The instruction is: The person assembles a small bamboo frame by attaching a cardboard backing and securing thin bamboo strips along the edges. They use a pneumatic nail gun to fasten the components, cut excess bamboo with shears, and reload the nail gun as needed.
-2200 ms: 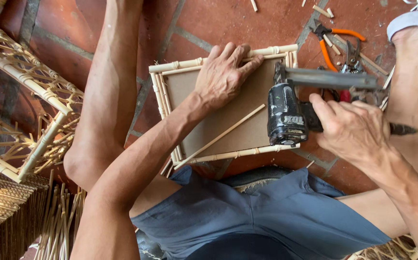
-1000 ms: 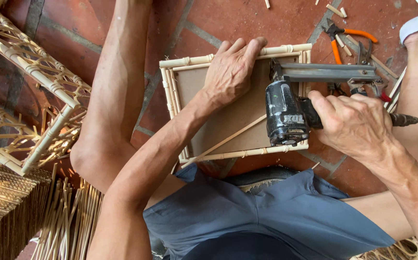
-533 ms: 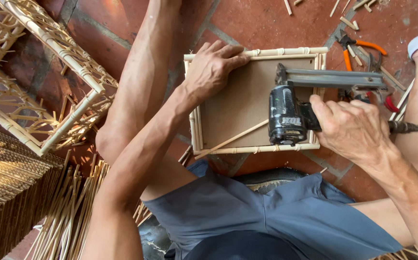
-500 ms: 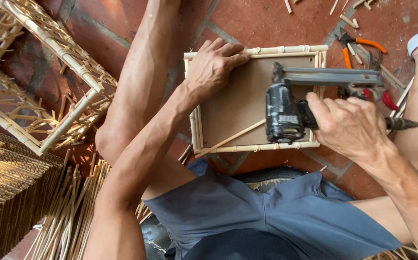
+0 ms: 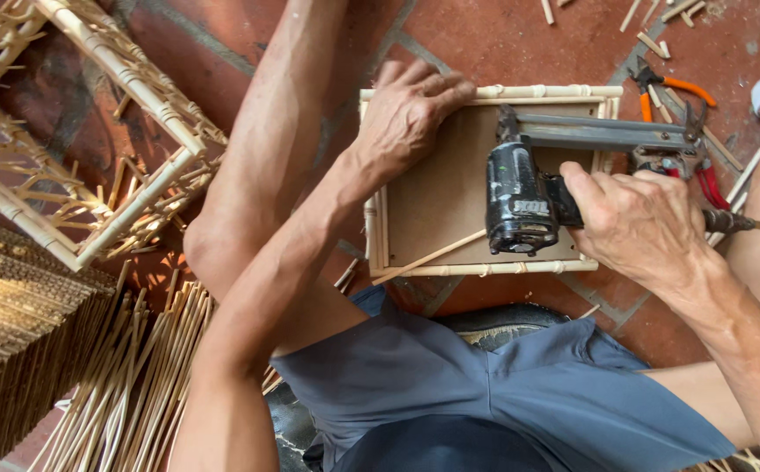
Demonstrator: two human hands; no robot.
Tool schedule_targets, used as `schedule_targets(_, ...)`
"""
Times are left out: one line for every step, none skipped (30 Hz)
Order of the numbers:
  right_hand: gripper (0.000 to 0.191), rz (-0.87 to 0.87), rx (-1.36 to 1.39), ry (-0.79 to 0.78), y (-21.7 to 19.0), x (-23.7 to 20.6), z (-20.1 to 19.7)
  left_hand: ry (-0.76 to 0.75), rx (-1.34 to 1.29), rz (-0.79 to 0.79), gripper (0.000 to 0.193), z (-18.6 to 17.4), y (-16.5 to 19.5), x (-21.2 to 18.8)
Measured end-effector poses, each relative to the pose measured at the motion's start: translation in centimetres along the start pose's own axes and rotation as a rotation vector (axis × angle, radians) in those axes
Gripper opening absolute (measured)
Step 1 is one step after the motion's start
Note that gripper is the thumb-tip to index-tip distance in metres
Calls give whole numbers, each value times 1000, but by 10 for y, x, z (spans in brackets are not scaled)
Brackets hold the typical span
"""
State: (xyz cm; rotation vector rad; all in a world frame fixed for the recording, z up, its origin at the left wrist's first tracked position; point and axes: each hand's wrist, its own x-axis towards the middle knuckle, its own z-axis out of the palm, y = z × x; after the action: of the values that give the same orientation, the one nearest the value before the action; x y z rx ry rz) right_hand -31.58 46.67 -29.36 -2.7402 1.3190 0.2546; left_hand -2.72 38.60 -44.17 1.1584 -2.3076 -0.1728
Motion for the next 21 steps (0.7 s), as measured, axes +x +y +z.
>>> schedule_targets(55, 20, -6, -27, -1, 1, -1, 76, 63, -56, 34, -6, -5, -9)
schedule_targets(56, 44, -12, -60, -3, 1, -2, 151, 119, -113, 32, -9, -8, -16)
schedule_targets(59, 33, -21, -55, -6, 1, -3, 105, -171, -347, 36, -12, -10, -24)
schedule_targets(61, 24, -32, -42, -9, 2, -4, 59, -460, -571, 42, -13, -11, -31)
schedule_targets(64, 15, -45, -26, -13, 3, -5, 15, -750, -789, 48, -12, -13, -37)
schedule_targets(63, -2, -46, -23, -17, 5, -6, 89, -760, -768, 43, -9, -10, -41)
schedule_targets(62, -16, -50, -20, -22, 8, -6, 163, -770, -742, 38, -3, -5, -44)
schedule_targets(61, -25, -55, -15, -26, 12, -7, 235, -783, -710, 34, 2, -4, -45)
schedule_targets(59, -33, -50, -1, -29, 16, -7, 224, -891, -752, 32, 6, -4, -47)
schedule_targets(58, -44, -40, 3, -32, 21, -6, 208, -1003, -805, 30, 10, -3, -48)
schedule_targets(57, -58, -29, 7, -35, 23, -5, 192, -1112, -859, 28, 12, -2, -51)
schedule_targets(59, -56, -24, 7, -38, 23, -5, 223, -974, -794, 28, 14, -1, -52)
schedule_targets(62, -48, -22, 7, -41, 22, -4, 248, -840, -722, 28, 13, 0, -53)
schedule_targets(65, -28, -23, 5, -43, 17, -3, 269, -715, -641, 28, 12, 2, -53)
schedule_targets(65, -7, -39, -4, -46, 10, -3, 301, -540, -590, 26, 10, 4, -52)
schedule_targets(66, 17, -52, -16, -49, 1, -2, 332, -368, -537, 23, 6, 6, -51)
schedule_targets(66, 40, -58, -34, -52, -11, -2, 356, -198, -486, 21, 3, 10, -50)
schedule_targets(69, 107, -26, -79, -55, -26, -3, 316, -132, -416, 21, -2, 12, -49)
schedule_targets(72, 171, 3, -115, -57, -42, -4, 285, -61, -341, 21, -6, 14, -48)
schedule_targets(75, 231, 34, -150, -59, -58, -4, 254, 14, -268, 22, -10, 16, -47)
schedule_targets(73, 270, 87, -105, -62, -78, -5, 207, 50, -212, 21, -13, 18, -47)
